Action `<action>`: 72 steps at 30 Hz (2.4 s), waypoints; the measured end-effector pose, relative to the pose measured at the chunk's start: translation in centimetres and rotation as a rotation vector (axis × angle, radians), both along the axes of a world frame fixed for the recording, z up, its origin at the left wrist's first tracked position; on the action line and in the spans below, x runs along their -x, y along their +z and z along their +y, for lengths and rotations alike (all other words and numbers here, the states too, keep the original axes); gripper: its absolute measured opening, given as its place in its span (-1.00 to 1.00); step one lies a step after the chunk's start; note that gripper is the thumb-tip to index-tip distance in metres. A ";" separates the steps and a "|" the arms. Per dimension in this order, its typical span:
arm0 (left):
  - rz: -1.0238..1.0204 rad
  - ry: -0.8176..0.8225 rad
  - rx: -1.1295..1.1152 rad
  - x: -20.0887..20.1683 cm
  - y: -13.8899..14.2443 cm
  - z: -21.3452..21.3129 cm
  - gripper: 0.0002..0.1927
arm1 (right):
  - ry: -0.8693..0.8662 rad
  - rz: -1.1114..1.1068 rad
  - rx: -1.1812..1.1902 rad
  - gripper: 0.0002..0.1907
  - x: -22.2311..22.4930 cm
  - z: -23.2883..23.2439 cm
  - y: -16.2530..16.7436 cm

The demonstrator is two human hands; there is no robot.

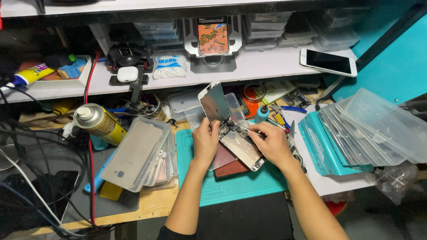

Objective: The person pries open a smartphone on a repair mat, removes the back cover, and uses a pry tool to work on the internal components of the disassembled phone, holding the chassis steady with the other hand.

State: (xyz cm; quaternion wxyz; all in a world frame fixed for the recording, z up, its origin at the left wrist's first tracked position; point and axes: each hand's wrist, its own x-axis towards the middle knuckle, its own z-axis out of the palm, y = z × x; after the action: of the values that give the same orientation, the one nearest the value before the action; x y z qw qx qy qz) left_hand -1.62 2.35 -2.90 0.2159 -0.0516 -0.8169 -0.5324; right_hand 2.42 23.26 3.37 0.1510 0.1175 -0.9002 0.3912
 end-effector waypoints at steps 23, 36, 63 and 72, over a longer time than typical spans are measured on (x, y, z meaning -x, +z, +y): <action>0.000 -0.006 -0.008 0.1 0.0 -0.1 -0.71 | -0.005 0.051 -0.159 -0.86 0.8 -1.2 -0.2; 0.016 0.016 0.008 0.1 -0.3 0.1 -0.72 | 0.024 0.023 -0.098 -0.84 0.8 -1.2 -0.4; 0.001 0.010 0.006 0.1 -0.4 0.0 -0.73 | 0.055 0.007 -0.259 -0.84 1.9 -0.6 1.4; -0.002 0.032 0.039 0.5 -0.8 -0.1 -0.67 | 0.112 0.098 -0.224 -0.85 1.6 -0.5 0.8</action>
State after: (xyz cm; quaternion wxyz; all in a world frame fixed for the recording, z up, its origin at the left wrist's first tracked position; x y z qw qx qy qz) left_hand -2.11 2.29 -3.71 0.2223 -0.0422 -0.8279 -0.5132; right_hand 0.85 22.75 4.19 0.1584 0.2026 -0.9218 0.2899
